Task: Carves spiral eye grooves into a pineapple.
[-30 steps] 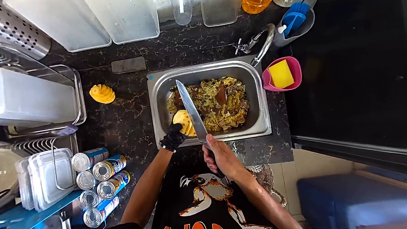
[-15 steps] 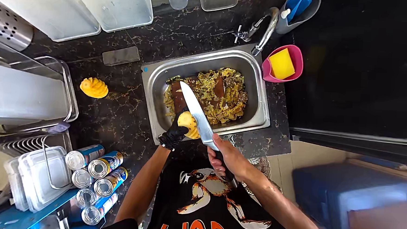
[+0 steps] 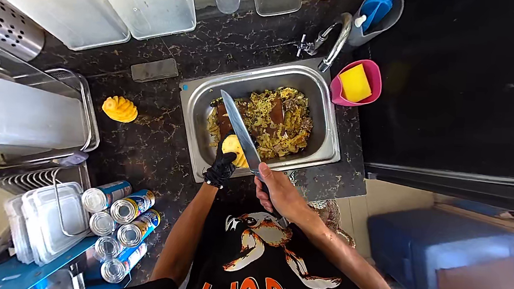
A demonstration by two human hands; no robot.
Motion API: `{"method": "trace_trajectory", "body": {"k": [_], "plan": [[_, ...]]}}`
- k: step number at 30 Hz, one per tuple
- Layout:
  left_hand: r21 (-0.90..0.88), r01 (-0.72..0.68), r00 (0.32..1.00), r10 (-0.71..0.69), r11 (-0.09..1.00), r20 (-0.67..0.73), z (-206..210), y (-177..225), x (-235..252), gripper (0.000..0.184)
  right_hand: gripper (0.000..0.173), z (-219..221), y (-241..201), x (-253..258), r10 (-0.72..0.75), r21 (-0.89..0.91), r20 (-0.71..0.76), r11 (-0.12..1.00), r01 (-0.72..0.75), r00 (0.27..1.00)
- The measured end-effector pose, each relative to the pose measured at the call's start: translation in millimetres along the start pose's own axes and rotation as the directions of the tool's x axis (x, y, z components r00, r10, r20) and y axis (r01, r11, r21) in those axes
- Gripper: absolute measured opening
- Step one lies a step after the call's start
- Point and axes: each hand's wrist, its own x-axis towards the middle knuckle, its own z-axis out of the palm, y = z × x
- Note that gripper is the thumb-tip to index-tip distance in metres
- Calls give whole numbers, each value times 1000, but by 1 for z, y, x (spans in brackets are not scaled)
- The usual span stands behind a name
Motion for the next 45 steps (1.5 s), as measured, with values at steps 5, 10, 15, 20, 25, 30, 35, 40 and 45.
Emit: {"method": "trace_trajectory", "body": {"k": [5, 10, 15, 20, 25, 30, 35, 40, 45], "plan": [[10, -3, 1000, 3, 1000, 13, -6, 2, 5, 67, 55, 0, 4, 0, -74, -106, -27, 992, 71, 997], [150, 77, 989, -56, 986, -137, 56, 58, 11, 73, 54, 0, 5, 0, -48, -120, -41, 992, 43, 998], [217, 183, 966, -134, 959, -223, 19, 28, 6, 101, 58, -4, 21, -12, -54, -333, -75, 942, 26, 996], [140, -33, 999, 29, 990, 28, -2, 11, 12, 63, 61, 3, 23, -12, -52, -547, -129, 837, -28, 990], [206, -2, 1000, 2, 979, 0, 10, 7, 2, 66, 68, 0, 1, 32, -30, -466, -124, 884, -31, 992], [0, 140, 957, -135, 990, -255, 0, 19, -3, 64, 57, -25, 4, 10, -368, -448, -140, 851, 272, 919], [-209, 230, 951, -265, 951, -158, -9, 39, -5, 76, 68, -76, 47, 76, -164, -555, -359, 829, -69, 919], [-143, 355, 868, -383, 924, -317, 12, 14, 16, 61, 64, -63, 52, 80, -40, -442, -363, 887, -134, 931], [-187, 338, 928, -360, 922, -98, -2, 20, 8, 87, 51, -51, 31, 30, -136, -393, -166, 918, 61, 977]]}}
